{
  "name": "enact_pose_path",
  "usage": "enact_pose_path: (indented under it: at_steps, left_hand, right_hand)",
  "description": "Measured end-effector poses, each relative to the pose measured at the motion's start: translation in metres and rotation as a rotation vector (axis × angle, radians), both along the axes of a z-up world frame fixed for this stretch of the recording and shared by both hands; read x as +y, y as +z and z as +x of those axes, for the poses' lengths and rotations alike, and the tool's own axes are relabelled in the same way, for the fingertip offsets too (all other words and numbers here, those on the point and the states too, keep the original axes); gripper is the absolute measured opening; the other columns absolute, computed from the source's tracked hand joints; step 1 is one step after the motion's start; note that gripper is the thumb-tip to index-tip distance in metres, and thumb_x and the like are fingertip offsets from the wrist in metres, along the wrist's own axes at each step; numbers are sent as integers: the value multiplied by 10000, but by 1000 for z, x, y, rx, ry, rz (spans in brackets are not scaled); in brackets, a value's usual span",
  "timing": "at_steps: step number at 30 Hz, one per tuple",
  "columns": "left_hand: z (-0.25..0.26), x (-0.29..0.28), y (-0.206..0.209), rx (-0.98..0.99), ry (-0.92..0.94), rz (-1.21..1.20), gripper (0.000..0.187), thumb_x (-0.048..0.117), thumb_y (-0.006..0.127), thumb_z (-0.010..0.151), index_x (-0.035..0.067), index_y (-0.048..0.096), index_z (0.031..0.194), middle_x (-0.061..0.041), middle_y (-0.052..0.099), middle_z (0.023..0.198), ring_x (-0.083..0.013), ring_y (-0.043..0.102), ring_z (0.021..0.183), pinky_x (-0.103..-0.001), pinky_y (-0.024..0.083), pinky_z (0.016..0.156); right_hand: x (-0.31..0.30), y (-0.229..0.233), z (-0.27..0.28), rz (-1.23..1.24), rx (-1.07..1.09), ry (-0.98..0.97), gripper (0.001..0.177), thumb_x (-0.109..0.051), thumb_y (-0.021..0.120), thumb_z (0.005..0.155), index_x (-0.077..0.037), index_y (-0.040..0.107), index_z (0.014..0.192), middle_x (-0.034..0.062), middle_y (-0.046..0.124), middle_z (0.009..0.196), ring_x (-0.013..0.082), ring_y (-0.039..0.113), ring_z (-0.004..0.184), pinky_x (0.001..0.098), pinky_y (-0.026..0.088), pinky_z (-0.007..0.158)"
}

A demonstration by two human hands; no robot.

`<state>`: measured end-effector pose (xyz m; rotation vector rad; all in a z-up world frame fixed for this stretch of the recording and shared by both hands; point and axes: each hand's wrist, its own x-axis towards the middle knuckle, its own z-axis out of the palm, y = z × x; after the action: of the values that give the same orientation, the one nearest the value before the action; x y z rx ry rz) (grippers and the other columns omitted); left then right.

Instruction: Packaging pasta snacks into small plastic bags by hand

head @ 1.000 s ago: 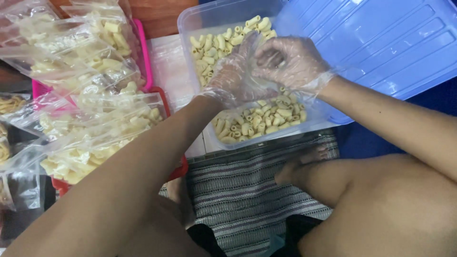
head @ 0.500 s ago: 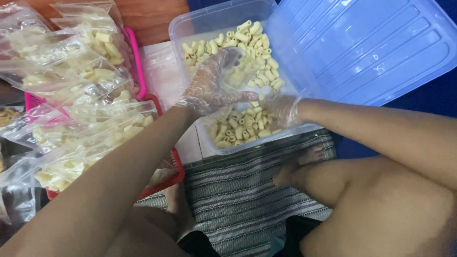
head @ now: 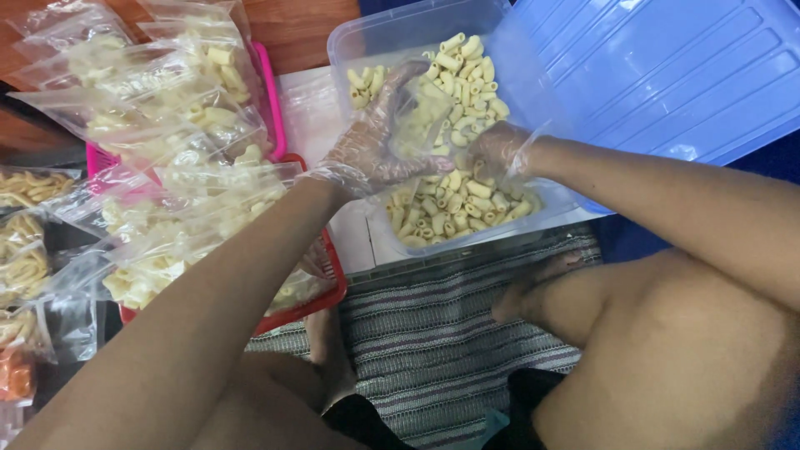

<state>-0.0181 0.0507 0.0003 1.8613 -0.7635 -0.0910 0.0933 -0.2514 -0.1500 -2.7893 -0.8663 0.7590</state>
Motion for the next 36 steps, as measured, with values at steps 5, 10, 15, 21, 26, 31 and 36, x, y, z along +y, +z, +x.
enact_pose_path:
  at_steps: [5, 10, 15, 21, 26, 31, 36]
  left_hand:
    - [3, 9, -10, -11, -52, -96, 1020, 531, 836, 804, 217, 191, 1529, -182, 266, 1644, -455, 273, 1545, -627, 340, 1244]
    - [1, 14, 3, -131, -19, -11, 882, 535, 798, 839, 174, 269, 1446, -156, 333, 1534, -394, 381, 1453, -549, 383, 1226]
    - [-5, 13, 15, 70, 31, 54, 920, 518, 839, 775, 243, 262, 1437, -162, 390, 1541, -455, 445, 1422, -575, 475, 1119]
    - [-3, 5, 13, -44, 65, 57, 872, 541, 820, 800, 202, 330, 1436, -153, 334, 1572, -468, 532, 1316, -562, 517, 1066]
    - [-3, -9, 21, 111, 76, 77, 1084, 518, 851, 751, 173, 189, 1537, -255, 331, 1625, -467, 462, 1427, -614, 414, 1123]
    - [8, -23, 8, 69, 136, 283, 945, 518, 865, 728, 120, 374, 1431, -166, 529, 1426, -338, 557, 1292, -462, 482, 1075]
    - [0, -30, 28, 339, 132, 290, 1007, 473, 838, 706, 107, 357, 1511, -143, 469, 1542, -316, 479, 1404, -371, 467, 1140]
  right_hand:
    - [33, 43, -3, -96, -24, -52, 299, -457, 922, 692, -277, 842, 918, -30, 791, 1129, 190, 698, 1063, 328, 516, 921]
    - [30, 68, -18, 15, 1, -105, 122, -282, 908, 766, -224, 850, 855, -50, 812, 927, 146, 741, 887, 296, 559, 835]
    - [47, 125, -41, 108, 37, -304, 177, -224, 844, 847, -126, 808, 989, 81, 777, 1147, 250, 733, 1029, 404, 561, 972]
    - [35, 182, -51, 597, -483, -128, 285, -216, 919, 870, -43, 799, 1063, 145, 782, 1045, 233, 750, 868, 380, 609, 847]
    - [36, 238, -89, 796, -581, 72, 266, -90, 880, 1001, 26, 764, 1211, 189, 755, 1158, 273, 722, 1061, 356, 599, 928]
    - [47, 235, -99, 738, -649, 229, 236, -156, 808, 1007, 28, 771, 1150, 208, 771, 1123, 318, 764, 992, 403, 626, 872]
    - [44, 201, -93, 643, -534, 245, 263, -205, 743, 987, -47, 763, 1197, 157, 752, 1223, 295, 744, 1074, 403, 604, 942]
